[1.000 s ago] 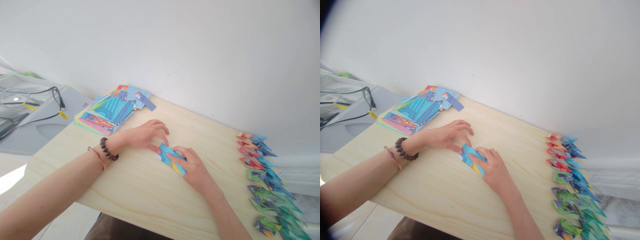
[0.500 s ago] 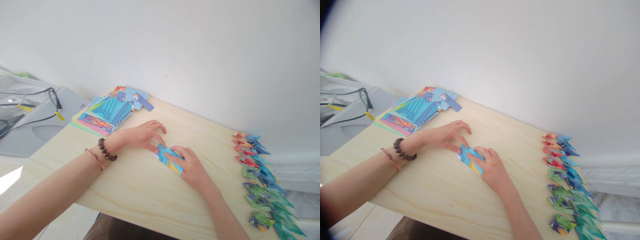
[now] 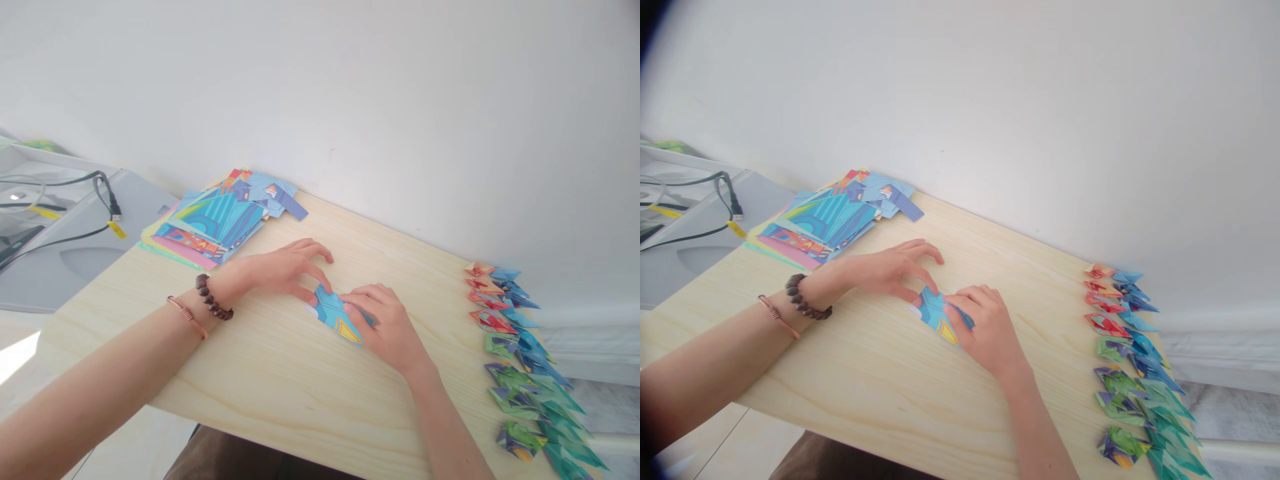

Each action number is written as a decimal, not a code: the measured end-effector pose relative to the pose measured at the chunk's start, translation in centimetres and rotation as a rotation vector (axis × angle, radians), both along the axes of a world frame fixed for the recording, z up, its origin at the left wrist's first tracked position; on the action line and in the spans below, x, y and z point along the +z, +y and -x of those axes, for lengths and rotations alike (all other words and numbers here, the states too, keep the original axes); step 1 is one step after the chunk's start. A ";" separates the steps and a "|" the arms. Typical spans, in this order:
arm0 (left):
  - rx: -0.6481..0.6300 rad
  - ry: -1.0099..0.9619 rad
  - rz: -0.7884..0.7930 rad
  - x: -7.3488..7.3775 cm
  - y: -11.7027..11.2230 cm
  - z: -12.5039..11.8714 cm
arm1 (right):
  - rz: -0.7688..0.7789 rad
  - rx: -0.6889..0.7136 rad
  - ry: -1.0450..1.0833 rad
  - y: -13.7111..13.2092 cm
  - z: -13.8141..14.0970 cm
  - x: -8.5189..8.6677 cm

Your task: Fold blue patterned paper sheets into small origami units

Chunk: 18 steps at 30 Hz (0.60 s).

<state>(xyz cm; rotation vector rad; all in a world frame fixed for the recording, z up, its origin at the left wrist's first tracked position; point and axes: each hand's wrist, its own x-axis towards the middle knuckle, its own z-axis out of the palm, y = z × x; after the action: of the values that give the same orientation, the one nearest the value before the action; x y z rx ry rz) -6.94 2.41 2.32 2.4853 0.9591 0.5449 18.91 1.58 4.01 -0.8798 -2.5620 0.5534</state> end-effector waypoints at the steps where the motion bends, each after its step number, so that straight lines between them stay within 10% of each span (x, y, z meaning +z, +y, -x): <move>1: -0.002 0.002 0.002 0.0 0.0 0.0 | -0.033 0.000 -0.034 0.1 0.3 -0.1; 18: -0.007 0.007 0.000 0.1 0.0 0.0 | -0.217 -0.036 -0.223 -0.7 1.4 -0.1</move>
<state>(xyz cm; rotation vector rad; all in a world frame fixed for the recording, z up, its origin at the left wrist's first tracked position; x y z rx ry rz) -6.94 2.43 2.40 2.4915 0.9525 0.5350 17.55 0.90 3.87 -0.9540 -2.7320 0.1686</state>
